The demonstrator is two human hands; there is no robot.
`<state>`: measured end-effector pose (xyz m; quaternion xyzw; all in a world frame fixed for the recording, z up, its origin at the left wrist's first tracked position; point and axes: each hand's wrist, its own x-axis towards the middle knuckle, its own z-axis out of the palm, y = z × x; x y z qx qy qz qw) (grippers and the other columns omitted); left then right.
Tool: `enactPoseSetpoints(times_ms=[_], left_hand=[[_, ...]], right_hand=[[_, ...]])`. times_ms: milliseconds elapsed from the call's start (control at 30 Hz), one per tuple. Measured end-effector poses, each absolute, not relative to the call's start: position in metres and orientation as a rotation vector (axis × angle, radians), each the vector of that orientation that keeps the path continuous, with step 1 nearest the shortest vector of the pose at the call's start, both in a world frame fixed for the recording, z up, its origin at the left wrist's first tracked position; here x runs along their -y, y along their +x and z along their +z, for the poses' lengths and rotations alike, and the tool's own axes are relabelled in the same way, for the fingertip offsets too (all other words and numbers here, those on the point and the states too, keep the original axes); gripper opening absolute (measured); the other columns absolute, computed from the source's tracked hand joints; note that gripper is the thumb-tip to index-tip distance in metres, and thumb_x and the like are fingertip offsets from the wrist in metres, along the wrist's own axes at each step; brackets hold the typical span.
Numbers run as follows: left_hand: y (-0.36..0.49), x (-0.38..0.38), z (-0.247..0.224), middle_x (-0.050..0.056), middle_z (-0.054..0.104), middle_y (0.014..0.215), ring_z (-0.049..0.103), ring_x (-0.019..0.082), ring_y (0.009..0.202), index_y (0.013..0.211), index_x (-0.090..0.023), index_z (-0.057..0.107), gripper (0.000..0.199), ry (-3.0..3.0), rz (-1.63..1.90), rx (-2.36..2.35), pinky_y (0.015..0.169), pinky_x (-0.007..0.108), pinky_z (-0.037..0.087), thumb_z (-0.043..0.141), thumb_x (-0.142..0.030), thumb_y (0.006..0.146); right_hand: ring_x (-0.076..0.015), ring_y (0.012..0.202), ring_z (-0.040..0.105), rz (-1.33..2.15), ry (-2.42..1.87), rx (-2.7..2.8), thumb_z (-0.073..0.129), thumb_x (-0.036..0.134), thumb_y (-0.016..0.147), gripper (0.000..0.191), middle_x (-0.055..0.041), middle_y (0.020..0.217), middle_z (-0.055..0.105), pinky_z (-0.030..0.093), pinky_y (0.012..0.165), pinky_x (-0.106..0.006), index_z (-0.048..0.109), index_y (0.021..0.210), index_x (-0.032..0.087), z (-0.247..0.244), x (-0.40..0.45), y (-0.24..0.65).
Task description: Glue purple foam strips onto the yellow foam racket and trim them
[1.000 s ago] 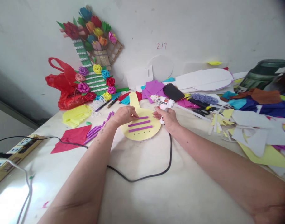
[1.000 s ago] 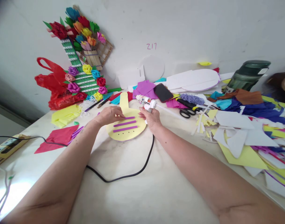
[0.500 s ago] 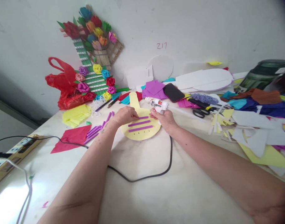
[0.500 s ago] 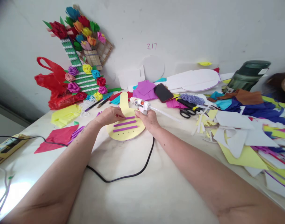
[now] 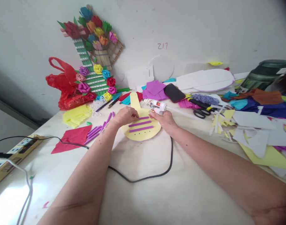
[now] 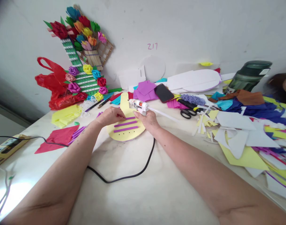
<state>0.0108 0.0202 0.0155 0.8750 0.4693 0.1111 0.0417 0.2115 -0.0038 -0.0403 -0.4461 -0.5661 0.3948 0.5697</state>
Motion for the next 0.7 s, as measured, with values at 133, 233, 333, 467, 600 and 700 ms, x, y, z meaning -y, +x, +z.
enactPoseSetpoints(times_ms=[133,233,333,467,600,700], left_hand=[[0.010,-0.021,0.014,0.002,0.069,0.074,0.059,0.014,0.069,0.076,-0.022,0.073,0.017,2.646,0.354,-1.466,0.063,0.022,0.043,0.059,-0.028,0.069],[0.011,-0.020,0.015,0.002,0.070,0.073,0.059,0.014,0.068,0.076,-0.022,0.073,0.017,2.629,0.352,-1.494,0.063,0.022,0.043,0.059,-0.028,0.068],[0.013,-0.018,0.016,0.002,0.070,0.074,0.060,0.015,0.069,0.076,-0.022,0.073,0.017,2.619,0.340,-1.522,0.063,0.023,0.043,0.060,-0.029,0.068],[0.014,-0.016,0.018,0.002,0.070,0.075,0.060,0.015,0.069,0.078,-0.022,0.073,0.019,2.581,0.309,-1.568,0.062,0.024,0.043,0.059,-0.029,0.067],[0.014,-0.013,0.023,0.003,0.070,0.077,0.060,0.015,0.069,0.077,-0.019,0.073,0.021,2.559,0.311,-1.511,0.064,0.024,0.044,0.056,-0.027,0.067],[0.011,-0.012,0.029,0.003,0.070,0.081,0.061,0.015,0.072,0.079,-0.017,0.072,0.024,2.482,0.400,-1.438,0.066,0.023,0.046,0.052,-0.023,0.067]], right_hand=[[-0.0206,0.082,0.066,0.936,-1.052,1.323,0.067,0.048,0.065,0.041,-0.0060,0.083,0.070,0.051,0.082,-0.038,0.066,0.090,0.016,-0.040,0.004,0.211],[-0.0202,0.081,0.066,0.941,-1.052,1.322,0.067,0.048,0.065,0.041,-0.0059,0.082,0.070,0.051,0.081,-0.037,0.066,0.089,0.016,-0.040,0.004,0.211],[-0.0200,0.080,0.067,0.948,-1.051,1.323,0.067,0.048,0.065,0.040,-0.0062,0.082,0.070,0.051,0.081,-0.036,0.066,0.089,0.015,-0.040,0.004,0.211],[-0.0198,0.079,0.067,0.943,-1.055,1.317,0.067,0.047,0.065,0.041,-0.0055,0.081,0.070,0.051,0.080,-0.036,0.065,0.090,0.015,-0.042,0.002,0.211],[-0.0202,0.077,0.067,0.935,-1.035,1.316,0.066,0.047,0.066,0.041,-0.0059,0.079,0.070,0.051,0.081,-0.038,0.065,0.091,0.015,-0.045,0.000,0.211],[-0.0204,0.076,0.067,0.948,-1.023,1.296,0.066,0.046,0.067,0.040,-0.0063,0.077,0.069,0.051,0.080,-0.040,0.065,0.091,0.014,-0.044,0.001,0.211]])
